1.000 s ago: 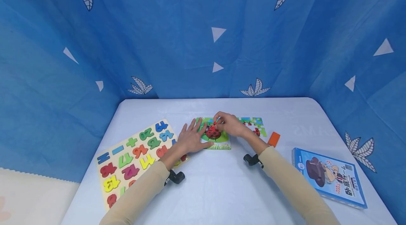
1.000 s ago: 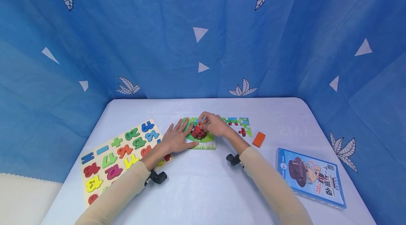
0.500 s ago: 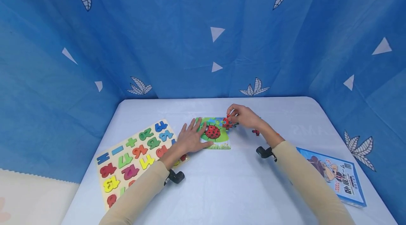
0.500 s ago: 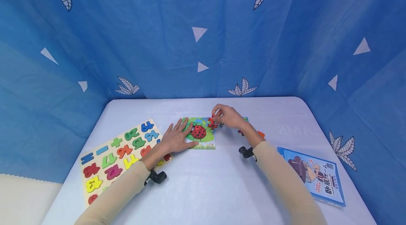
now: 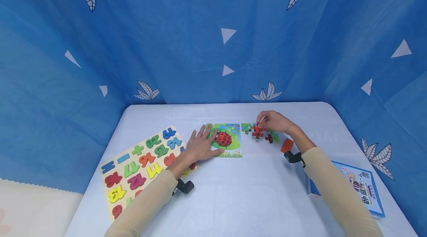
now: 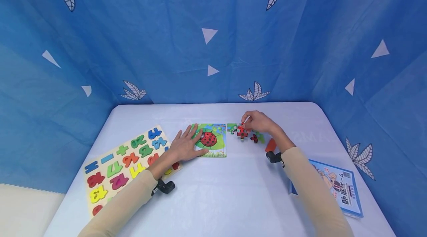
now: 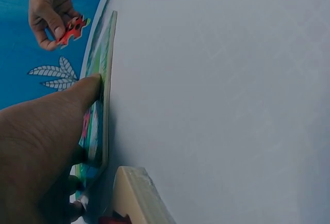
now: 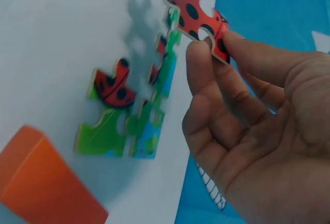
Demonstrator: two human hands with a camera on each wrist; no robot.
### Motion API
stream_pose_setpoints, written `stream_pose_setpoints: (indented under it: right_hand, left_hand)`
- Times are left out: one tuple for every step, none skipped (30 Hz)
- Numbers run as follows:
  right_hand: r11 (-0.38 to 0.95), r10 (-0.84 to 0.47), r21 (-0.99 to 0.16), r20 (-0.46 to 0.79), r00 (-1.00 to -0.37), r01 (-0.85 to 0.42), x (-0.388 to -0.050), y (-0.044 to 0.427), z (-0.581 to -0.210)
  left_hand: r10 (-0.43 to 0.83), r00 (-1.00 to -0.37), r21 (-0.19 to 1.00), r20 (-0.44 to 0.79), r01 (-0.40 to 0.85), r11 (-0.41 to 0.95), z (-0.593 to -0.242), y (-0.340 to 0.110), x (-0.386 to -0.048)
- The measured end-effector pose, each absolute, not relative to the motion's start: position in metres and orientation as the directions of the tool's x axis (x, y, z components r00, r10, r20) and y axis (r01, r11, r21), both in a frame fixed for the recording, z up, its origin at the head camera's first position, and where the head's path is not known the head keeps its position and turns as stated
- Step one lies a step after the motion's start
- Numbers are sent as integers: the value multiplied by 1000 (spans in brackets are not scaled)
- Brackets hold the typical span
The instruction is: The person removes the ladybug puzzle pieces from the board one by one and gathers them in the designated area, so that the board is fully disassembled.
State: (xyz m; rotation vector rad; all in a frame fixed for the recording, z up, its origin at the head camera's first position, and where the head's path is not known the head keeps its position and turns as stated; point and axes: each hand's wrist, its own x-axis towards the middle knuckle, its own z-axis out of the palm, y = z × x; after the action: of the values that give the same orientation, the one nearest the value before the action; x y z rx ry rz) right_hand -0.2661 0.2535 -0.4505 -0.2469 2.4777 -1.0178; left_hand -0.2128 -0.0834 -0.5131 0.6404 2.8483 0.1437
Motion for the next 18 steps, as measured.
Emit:
stream_pose_setpoints:
  right_hand:
    - [719,-320,-695,-351,-880,15,-267,256,-452]
    - [727,-317,-686,-364,-876,22,-267,258,-454]
    - [730,-320,-682,-376,-870,26,-268,259,-455]
    - [737,-322,-676,-386,-864,27,-268,260,-457]
    - [743,-323,-668,-395,-860,28,-268,261,-459]
    - [748,-324,-663,-401,-857,27,-268,262,-460]
    - [753,-323,-657,-406,-855,27,-268,262,-462]
    - [759,-323,-650,-408,-854,23,-268,262,-463]
    - [765,-322,-644,-409,-854,20,-268,262,-465]
    - [772,-316,-636,-408,-856,18,-268,262,-466]
    - [776,-312,-630,-406,-859,16,-268,261,-467]
    - [778,-309,-628,-405,-861,16,-268,261,-468]
    - [780,-305,-626,-404,-862,17,-268,261,-468]
    - [781,-302,-624,-404,-864,18,-268,260,-469]
    - [782,-297,-622,-403,-866,21,-267,260,-469]
    - [784,-297,-621,-401,-867,19,-268,259,-470]
    - [785,-293,-619,-400,-869,20,-268,259,-470]
    - [787,-292,-616,-400,-869,19,-268,259,-470]
  left_hand:
    - [433,-881,140,-190,412,900,-513,-83,-213]
    - [434,-881,136,-190,414,900,-513,-83,-213]
    - [434,-881,133,-191,414,900,-513,-83,-213]
    - [433,-881,133,-190,414,900,-513,-83,-213]
    - [433,-881,132,-191,414,901,-513,-83,-213]
    - [432,-881,132,-192,413,901,-512,-83,-213]
    - [432,-881,137,-192,412,901,-512,-83,-212]
    - [432,-881,142,-192,411,901,-512,-83,-212]
    - [432,-881,149,-193,409,901,-512,-83,-212]
    - [432,-881,154,-193,408,900,-512,-83,-212]
    - [432,-881,158,-193,407,900,-512,-83,-212]
    - [433,-881,163,-193,406,899,-512,-83,-212]
    - [434,-880,166,-192,406,899,-512,-83,-212]
    - [435,-880,166,-191,407,898,-511,-83,-212]
    - [435,-880,166,-190,408,898,-511,-83,-212]
    - [437,-880,166,-188,410,897,-511,-83,-212]
    - [438,-879,165,-187,411,897,-511,-83,-212]
    - [438,-879,164,-186,412,896,-511,-83,-212]
